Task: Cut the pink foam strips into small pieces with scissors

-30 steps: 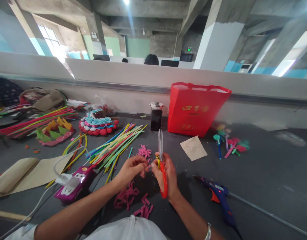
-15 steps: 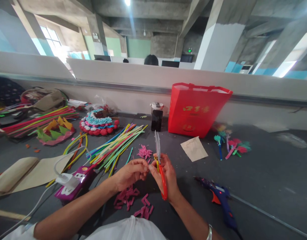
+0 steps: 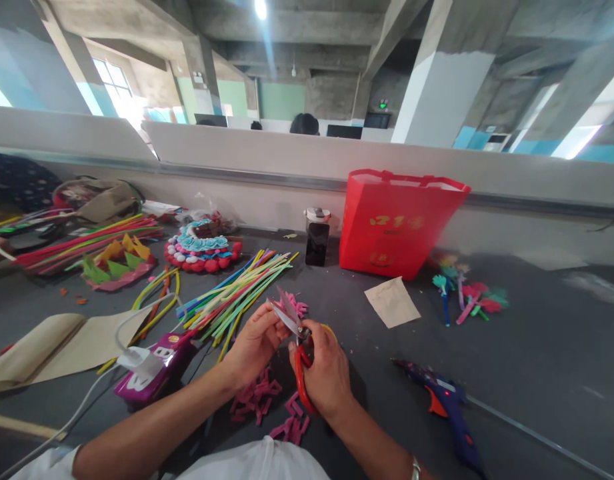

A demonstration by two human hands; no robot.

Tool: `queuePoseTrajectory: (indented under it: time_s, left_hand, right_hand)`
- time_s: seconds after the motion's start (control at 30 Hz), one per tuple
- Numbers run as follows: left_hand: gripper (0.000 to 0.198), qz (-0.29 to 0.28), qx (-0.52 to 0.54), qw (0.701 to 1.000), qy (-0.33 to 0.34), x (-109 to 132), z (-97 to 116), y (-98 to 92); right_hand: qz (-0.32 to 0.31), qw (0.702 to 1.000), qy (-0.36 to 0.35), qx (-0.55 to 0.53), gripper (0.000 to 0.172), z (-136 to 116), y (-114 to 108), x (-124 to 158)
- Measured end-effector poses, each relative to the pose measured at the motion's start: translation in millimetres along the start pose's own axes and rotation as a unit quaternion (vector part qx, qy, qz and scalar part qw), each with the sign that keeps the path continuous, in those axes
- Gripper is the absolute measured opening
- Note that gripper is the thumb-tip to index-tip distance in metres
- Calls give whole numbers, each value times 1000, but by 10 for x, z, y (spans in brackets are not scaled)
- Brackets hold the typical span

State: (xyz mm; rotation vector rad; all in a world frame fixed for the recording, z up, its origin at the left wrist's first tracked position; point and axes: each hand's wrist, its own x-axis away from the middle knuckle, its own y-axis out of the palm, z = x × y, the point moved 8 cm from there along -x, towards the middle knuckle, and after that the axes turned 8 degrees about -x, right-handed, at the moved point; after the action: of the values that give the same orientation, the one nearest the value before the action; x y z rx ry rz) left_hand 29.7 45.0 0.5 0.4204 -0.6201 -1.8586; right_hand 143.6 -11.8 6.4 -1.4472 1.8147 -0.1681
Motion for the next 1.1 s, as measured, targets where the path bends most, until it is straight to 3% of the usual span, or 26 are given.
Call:
queuePoseTrajectory:
  time_s: [0.27,0.53,1.1]
  left_hand:
    - [9,-15,11,1000,6,17,15,16]
    - [7,-75,-22,997,-1,18,-23,42]
    - [9,-50,-17,998,-19,36,-52,43]
  right_hand:
    - [-6,1000,11,-9,30,27,16,3]
    - [-21,997,26,-71,30,22,22,-7]
    - [-9,1000,-1,-30,28,51,36,34]
